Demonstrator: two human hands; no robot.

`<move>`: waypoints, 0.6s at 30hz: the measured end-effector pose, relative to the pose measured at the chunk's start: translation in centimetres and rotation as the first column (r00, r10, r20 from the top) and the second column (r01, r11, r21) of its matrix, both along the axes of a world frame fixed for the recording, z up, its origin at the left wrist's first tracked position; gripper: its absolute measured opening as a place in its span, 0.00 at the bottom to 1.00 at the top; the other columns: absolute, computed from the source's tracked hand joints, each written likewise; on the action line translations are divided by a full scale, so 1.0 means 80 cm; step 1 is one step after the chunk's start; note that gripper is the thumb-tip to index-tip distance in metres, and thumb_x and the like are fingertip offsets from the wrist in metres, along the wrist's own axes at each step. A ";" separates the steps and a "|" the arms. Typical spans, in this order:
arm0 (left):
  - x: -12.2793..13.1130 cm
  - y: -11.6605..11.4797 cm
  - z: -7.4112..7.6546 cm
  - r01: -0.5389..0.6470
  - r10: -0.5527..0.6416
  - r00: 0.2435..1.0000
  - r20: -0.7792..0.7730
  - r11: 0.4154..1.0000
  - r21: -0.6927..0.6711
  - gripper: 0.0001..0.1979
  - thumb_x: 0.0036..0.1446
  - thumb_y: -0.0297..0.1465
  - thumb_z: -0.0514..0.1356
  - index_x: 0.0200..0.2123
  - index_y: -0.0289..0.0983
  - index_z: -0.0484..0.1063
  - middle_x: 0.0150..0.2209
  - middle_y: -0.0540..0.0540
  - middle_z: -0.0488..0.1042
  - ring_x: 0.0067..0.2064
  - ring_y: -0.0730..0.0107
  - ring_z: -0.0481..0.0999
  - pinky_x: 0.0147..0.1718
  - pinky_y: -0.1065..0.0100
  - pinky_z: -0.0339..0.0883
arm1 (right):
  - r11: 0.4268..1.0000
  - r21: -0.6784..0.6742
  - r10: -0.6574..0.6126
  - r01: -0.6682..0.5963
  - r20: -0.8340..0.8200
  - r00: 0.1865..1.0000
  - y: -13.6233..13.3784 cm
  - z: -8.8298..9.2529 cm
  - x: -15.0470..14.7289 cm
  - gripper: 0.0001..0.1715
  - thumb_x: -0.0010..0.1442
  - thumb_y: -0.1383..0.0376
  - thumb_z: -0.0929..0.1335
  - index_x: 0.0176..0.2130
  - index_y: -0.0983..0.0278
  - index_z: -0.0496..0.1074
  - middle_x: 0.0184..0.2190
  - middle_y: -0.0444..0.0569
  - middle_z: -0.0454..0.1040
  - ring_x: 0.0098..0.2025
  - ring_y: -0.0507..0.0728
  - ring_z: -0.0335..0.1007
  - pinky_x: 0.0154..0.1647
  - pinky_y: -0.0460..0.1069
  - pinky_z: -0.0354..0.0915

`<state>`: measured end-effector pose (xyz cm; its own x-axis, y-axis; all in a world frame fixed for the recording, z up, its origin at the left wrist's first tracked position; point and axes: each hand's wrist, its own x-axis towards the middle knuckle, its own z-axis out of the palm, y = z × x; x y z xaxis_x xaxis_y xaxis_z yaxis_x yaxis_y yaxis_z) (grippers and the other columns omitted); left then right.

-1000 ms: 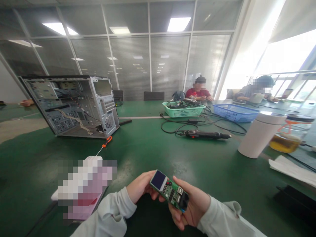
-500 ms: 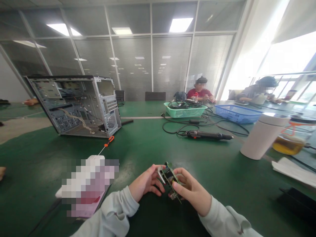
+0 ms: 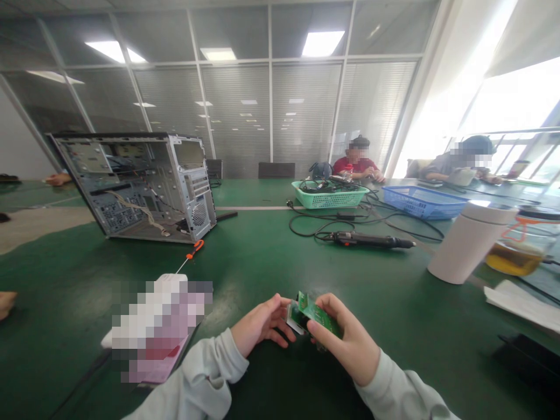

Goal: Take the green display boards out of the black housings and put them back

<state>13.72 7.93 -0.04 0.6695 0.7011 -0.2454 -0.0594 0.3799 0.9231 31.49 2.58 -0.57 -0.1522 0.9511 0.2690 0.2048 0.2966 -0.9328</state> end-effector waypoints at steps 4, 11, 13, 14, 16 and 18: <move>0.001 0.000 0.000 -0.022 0.022 1.000 0.004 1.000 0.000 0.27 0.48 0.52 0.52 0.39 0.35 0.69 0.31 0.46 0.71 0.27 0.71 0.70 0.25 0.71 0.62 | 0.999 0.024 -0.026 0.025 0.003 1.000 0.001 -0.001 -0.001 0.15 0.56 0.56 0.64 0.34 0.65 0.57 0.29 0.46 0.62 0.29 0.53 0.62 0.29 0.47 0.61; 0.000 -0.001 0.002 -0.029 0.029 1.000 -0.007 1.000 0.006 0.25 0.51 0.50 0.50 0.41 0.36 0.67 0.28 0.47 0.71 0.27 0.71 0.71 0.25 0.71 0.61 | 0.975 0.109 -0.210 0.194 0.162 0.964 -0.016 0.024 0.019 0.17 0.53 0.56 0.66 0.36 0.64 0.58 0.31 0.47 0.67 0.34 0.56 0.65 0.34 0.48 0.60; -0.001 -0.001 0.004 -0.029 0.030 0.999 -0.013 0.999 0.014 0.25 0.52 0.50 0.49 0.41 0.35 0.67 0.29 0.46 0.71 0.28 0.70 0.71 0.25 0.71 0.61 | 0.953 0.119 -0.295 0.278 0.167 0.941 -0.027 0.027 0.038 0.18 0.54 0.54 0.66 0.37 0.63 0.58 0.32 0.48 0.67 0.35 0.58 0.65 0.35 0.48 0.60; -0.001 -0.001 0.005 -0.027 0.027 1.000 -0.012 1.000 0.010 0.25 0.51 0.50 0.50 0.41 0.35 0.68 0.29 0.47 0.70 0.28 0.70 0.71 0.25 0.71 0.61 | 0.940 0.122 -0.337 0.319 0.172 0.926 -0.033 0.027 0.051 0.19 0.54 0.53 0.65 0.38 0.63 0.58 0.33 0.49 0.67 0.36 0.58 0.65 0.36 0.49 0.61; -0.002 0.000 0.006 -0.027 0.027 1.000 -0.010 1.000 0.009 0.25 0.51 0.50 0.50 0.41 0.36 0.68 0.29 0.47 0.71 0.29 0.70 0.71 0.26 0.70 0.61 | 0.898 0.142 -0.437 0.415 0.200 0.877 -0.047 0.027 0.087 0.22 0.54 0.50 0.65 0.39 0.64 0.58 0.34 0.51 0.68 0.39 0.60 0.65 0.38 0.50 0.62; -0.002 0.001 0.005 -0.023 0.023 1.000 -0.006 1.000 0.008 0.25 0.50 0.50 0.51 0.41 0.36 0.68 0.29 0.46 0.71 0.29 0.69 0.71 0.26 0.70 0.61 | 0.837 0.176 -0.548 0.519 0.260 0.795 -0.064 0.030 0.137 0.24 0.52 0.48 0.65 0.38 0.63 0.60 0.36 0.53 0.69 0.41 0.62 0.66 0.39 0.52 0.63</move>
